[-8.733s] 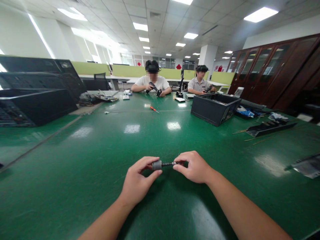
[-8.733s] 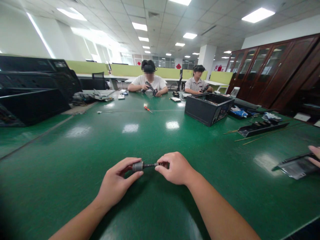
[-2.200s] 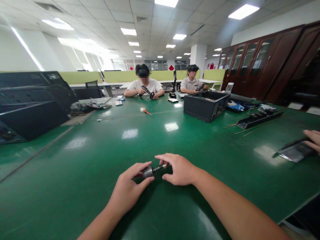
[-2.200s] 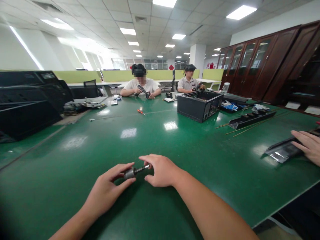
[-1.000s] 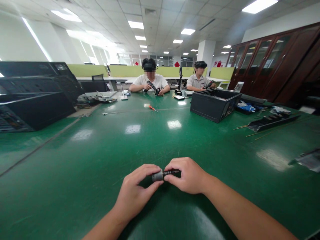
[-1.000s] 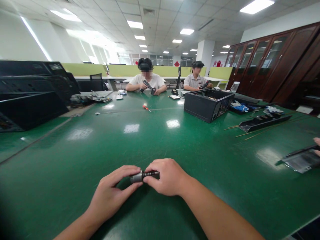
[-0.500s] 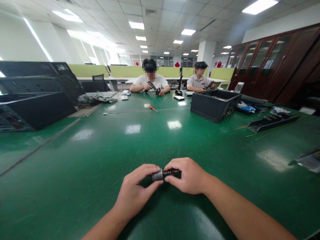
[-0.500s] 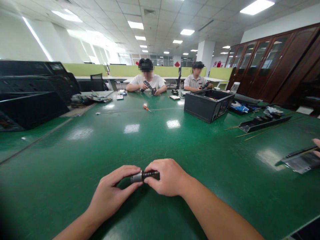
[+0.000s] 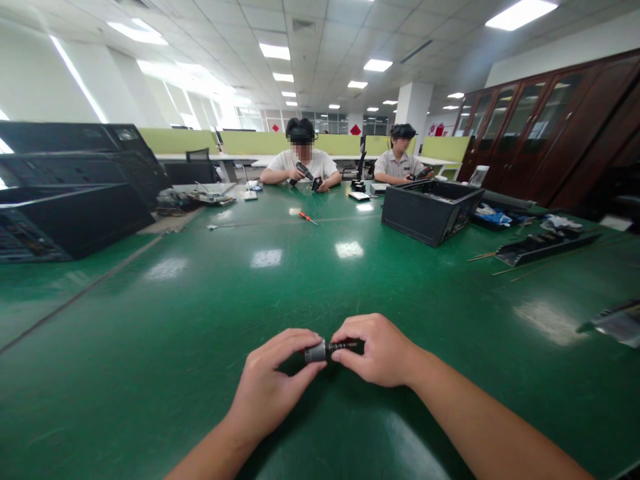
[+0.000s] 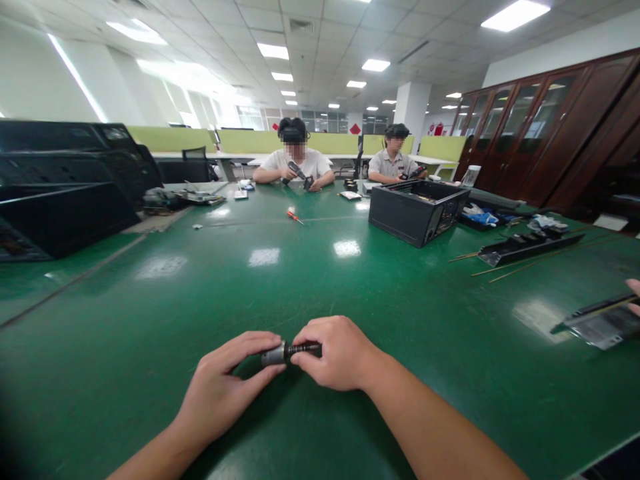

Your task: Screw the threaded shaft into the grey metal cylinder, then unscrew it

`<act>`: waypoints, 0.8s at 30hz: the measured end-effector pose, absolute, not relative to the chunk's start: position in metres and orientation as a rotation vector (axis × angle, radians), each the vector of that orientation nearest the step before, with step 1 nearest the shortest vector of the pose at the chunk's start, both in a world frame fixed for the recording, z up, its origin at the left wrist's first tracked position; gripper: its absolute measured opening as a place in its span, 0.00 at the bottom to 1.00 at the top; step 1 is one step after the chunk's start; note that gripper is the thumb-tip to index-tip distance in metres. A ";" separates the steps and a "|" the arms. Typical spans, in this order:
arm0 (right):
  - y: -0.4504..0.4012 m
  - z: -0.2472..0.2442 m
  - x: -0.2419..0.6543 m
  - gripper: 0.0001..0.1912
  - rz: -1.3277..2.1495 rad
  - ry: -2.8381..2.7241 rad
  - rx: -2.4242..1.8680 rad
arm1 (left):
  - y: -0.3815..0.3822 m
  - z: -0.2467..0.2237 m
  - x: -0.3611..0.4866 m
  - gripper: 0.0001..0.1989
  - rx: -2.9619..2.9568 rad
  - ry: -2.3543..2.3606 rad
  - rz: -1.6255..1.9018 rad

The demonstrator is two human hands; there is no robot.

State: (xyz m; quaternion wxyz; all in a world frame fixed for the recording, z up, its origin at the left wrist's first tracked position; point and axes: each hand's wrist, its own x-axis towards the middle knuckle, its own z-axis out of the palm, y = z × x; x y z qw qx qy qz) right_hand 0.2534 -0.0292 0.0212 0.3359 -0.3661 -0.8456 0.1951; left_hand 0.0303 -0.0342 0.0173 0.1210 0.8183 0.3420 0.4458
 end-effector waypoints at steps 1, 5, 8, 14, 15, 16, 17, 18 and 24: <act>-0.029 0.021 0.254 0.06 0.507 -2.206 -0.956 | -0.034 0.018 0.030 0.09 2.392 0.999 1.304; -0.029 0.021 0.254 0.06 0.497 -2.207 -0.948 | -0.035 0.018 0.030 0.09 2.397 1.000 1.305; -0.029 0.021 0.254 0.07 0.499 -2.207 -0.949 | -0.035 0.018 0.030 0.09 2.394 1.009 1.306; -0.028 0.021 0.253 0.06 0.494 -2.207 -0.956 | -0.035 0.018 0.028 0.09 2.401 1.010 1.299; -0.028 0.021 0.253 0.06 0.492 -2.206 -0.957 | -0.035 0.018 0.028 0.09 2.402 1.010 1.298; -0.028 0.021 0.253 0.06 0.493 -2.207 -0.959 | -0.035 0.018 0.028 0.09 2.402 1.010 1.299; -0.028 0.021 0.253 0.06 0.494 -2.208 -0.961 | -0.035 0.018 0.028 0.09 2.401 1.010 1.299; -0.028 0.021 0.254 0.06 0.495 -2.209 -0.965 | -0.035 0.018 0.028 0.09 2.401 1.010 1.299; -0.029 0.022 0.255 0.06 0.494 -2.210 -0.963 | -0.035 0.018 0.029 0.09 2.394 1.014 1.301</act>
